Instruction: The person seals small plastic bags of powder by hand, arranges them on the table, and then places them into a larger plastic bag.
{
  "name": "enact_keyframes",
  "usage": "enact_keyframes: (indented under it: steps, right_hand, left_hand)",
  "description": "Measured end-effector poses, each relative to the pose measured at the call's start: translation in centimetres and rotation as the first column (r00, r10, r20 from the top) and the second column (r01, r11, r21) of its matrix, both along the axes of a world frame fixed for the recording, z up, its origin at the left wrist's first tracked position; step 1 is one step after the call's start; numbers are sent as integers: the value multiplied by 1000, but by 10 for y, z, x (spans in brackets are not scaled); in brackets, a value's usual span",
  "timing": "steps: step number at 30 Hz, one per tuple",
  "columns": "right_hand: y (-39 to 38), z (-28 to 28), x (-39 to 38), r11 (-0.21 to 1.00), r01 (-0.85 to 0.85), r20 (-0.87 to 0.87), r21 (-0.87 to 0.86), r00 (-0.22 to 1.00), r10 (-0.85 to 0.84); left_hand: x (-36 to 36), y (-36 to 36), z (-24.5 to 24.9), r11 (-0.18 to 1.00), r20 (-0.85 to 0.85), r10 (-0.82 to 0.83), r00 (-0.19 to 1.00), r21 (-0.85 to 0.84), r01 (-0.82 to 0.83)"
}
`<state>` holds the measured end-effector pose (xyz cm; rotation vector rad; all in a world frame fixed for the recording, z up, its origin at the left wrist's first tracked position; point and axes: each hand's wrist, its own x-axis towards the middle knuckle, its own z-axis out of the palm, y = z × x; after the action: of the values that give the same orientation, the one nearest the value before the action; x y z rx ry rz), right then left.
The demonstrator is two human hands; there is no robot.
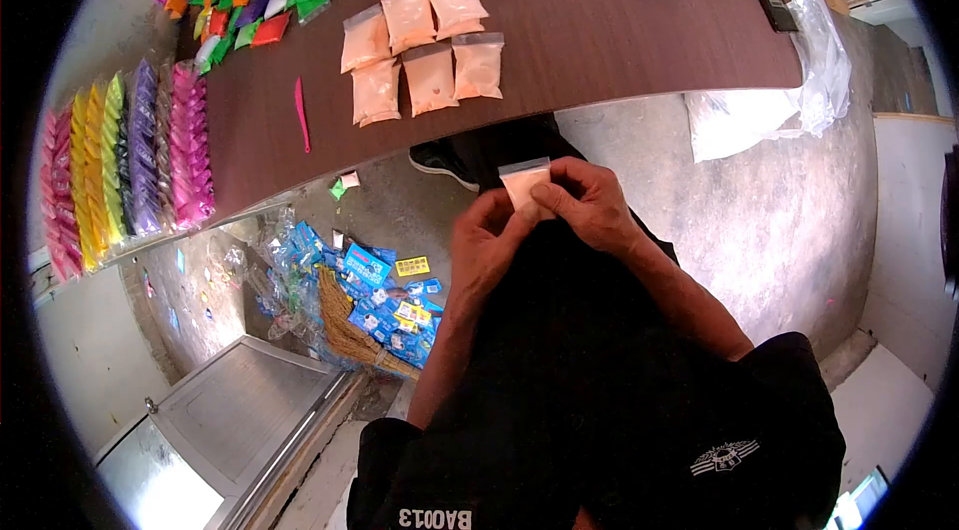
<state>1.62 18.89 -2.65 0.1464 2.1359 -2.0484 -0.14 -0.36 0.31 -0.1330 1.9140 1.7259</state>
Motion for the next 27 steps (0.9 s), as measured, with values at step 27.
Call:
enact_keyframes:
  steps: [27]
  right_hand:
    - [1,3,0,987,-1,29,-160,1000,6]
  left_hand:
    - [0,-3,-7,1000,38,12,999,-10,-12]
